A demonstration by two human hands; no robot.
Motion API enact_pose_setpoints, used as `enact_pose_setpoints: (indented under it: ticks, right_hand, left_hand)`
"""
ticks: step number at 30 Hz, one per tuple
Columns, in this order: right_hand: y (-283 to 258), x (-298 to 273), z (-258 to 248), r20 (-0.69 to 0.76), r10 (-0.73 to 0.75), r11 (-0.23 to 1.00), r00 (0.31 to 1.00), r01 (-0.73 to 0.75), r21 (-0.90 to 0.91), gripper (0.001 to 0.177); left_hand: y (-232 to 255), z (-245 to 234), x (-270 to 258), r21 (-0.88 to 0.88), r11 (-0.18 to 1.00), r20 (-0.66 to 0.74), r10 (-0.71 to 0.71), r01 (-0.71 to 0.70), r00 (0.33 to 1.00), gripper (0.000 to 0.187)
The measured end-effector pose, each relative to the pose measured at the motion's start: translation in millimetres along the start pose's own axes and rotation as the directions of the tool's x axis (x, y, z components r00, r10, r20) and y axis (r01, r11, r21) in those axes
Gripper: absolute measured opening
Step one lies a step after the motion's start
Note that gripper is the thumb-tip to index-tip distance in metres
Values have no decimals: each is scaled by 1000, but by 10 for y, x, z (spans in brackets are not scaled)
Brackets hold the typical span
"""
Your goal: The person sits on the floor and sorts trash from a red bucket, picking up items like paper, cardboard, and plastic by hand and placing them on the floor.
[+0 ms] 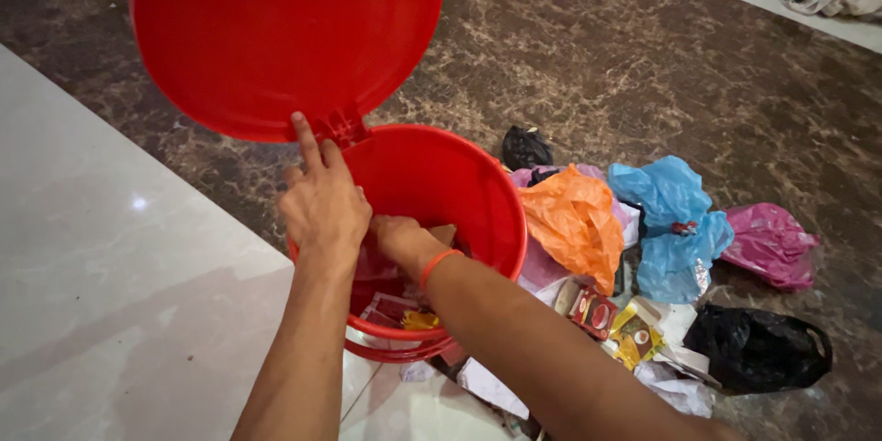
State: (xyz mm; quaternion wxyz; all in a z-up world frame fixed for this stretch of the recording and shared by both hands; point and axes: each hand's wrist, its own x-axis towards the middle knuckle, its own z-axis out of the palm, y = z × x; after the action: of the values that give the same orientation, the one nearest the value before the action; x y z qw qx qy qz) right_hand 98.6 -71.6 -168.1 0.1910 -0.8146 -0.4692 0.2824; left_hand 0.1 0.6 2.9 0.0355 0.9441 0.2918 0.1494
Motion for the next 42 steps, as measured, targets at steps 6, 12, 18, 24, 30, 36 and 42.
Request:
enact_pose_setpoints:
  ticks: [6, 12, 18, 24, 30, 36, 42]
  right_hand:
    - [108, -151, 77, 71, 85, 980, 994, -71, -184, 39]
    - [173, -230, 126, 112, 154, 949, 982, -115, -295, 40]
    - [203, -231, 135, 123, 177, 939, 976, -130, -318, 40]
    - [159, -203, 195, 146, 180, 937, 973, -124, -326, 41]
    - [128, -212, 264, 196, 184, 936, 963, -111, -334, 41]
    - [130, -229, 281, 221, 193, 932, 956, -108, -346, 42]
    - [180, -252, 271, 202, 222, 919, 954, -135, -370, 42]
  left_hand:
    - [14, -19, -15, -8, 1000, 9, -4, 4, 1000, 78]
    - [39, -11, 14, 52, 999, 14, -15, 14, 1000, 83]
    - [21, -8, -12, 18, 1000, 21, -14, 14, 1000, 88]
    - [19, 39, -2, 38, 999, -19, -8, 8, 1000, 84]
    - [8, 40, 5, 22, 1000, -1, -11, 11, 1000, 83]
    - [2, 51, 4, 17, 1000, -39, -8, 9, 999, 77]
    - [29, 25, 12, -7, 1000, 20, -22, 22, 1000, 83]
